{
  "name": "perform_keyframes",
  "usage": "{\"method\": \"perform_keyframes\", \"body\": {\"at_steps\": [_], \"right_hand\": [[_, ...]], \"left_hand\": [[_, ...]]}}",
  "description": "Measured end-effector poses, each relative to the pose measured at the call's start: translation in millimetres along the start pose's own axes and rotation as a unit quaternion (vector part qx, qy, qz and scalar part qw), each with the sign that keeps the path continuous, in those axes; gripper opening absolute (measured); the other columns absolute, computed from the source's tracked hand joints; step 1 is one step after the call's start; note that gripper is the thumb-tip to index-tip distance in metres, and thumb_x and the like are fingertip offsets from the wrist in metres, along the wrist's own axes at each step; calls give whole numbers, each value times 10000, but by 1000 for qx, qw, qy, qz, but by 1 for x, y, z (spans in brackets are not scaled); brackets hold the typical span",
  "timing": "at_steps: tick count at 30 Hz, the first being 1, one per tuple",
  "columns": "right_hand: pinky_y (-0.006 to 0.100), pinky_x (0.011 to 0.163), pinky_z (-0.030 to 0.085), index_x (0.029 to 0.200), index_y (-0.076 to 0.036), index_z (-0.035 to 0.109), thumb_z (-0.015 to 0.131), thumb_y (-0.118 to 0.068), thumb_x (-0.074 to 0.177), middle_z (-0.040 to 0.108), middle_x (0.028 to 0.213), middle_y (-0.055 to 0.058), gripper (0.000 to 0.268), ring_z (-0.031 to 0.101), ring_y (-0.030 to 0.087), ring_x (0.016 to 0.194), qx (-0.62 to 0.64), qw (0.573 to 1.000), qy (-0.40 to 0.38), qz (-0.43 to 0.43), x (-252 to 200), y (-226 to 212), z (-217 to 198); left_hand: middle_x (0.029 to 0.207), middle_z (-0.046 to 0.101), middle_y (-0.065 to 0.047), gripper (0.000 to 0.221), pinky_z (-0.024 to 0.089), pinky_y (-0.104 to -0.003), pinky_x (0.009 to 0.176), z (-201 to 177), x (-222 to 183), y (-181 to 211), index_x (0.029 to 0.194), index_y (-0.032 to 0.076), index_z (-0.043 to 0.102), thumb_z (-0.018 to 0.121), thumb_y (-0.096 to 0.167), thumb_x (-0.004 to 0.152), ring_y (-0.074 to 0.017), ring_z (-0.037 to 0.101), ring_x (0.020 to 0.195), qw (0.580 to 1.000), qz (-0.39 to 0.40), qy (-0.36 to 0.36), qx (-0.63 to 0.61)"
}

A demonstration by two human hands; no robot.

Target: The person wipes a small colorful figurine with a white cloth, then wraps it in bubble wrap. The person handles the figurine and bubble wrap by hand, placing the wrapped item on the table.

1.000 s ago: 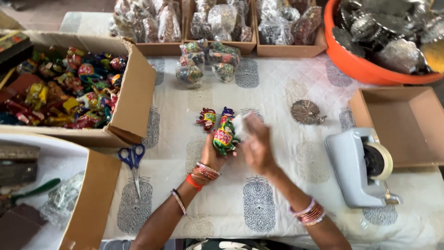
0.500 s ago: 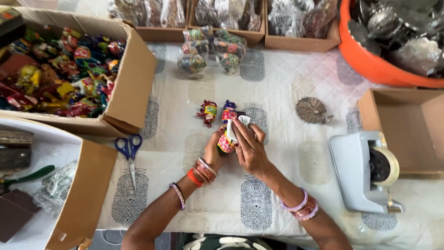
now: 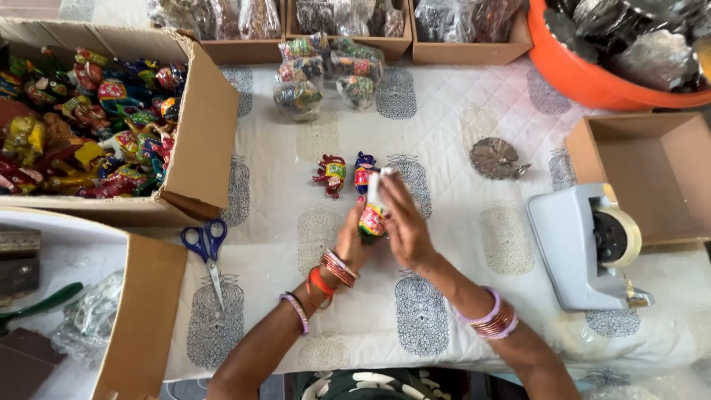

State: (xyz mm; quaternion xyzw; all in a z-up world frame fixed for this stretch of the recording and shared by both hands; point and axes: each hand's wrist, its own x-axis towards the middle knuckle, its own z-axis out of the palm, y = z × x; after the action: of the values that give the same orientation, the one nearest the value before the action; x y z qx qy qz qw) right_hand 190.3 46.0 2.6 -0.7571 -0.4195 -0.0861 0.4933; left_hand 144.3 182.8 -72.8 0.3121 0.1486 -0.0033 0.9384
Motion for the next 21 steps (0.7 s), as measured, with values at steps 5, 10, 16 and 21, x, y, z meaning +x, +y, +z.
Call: {"method": "perform_keyframes", "body": {"at_steps": [5,10,16,21], "right_hand": [[475,1320,343,1555,-111,447,504,-224,1138,407,1641,44,436,384,264,1555,-116,973,-91,-180,-18,4,15],[497,1251,309,1550,-31,409,559,-267,1028,327,1651,156,592,332,358,1521,-8,999,-50,2,7,-12,2],[458,1251,376,1507,-127,505,529,-389,1069,448,1617,58,511,467,297,1459,-237,963,-47,-122,-30,-9,38],[491,1164,393,1517,-51,484,436,-338,1079,522,1504,209,525,503,376,1386,56,991,42,114,-13,-7,7]], "left_hand": [[1171,671,-73,532,570,-296,758,-27,3,-5,1333,68,563,459,505,1048,-146,672,981,999,17,-33,-33],[1120,660,-85,531,615,-369,854,16,-11,21,1345,80,555,453,494,1029,-181,668,1002,998,64,-4,-5],[1190,627,-138,604,577,-399,901,-32,17,1,1367,21,514,407,587,1186,-254,653,1037,965,51,-189,-173],[1324,591,-93,634,529,-310,942,46,-43,29,1508,72,441,394,516,1057,-144,596,1121,970,151,-76,177]]}}
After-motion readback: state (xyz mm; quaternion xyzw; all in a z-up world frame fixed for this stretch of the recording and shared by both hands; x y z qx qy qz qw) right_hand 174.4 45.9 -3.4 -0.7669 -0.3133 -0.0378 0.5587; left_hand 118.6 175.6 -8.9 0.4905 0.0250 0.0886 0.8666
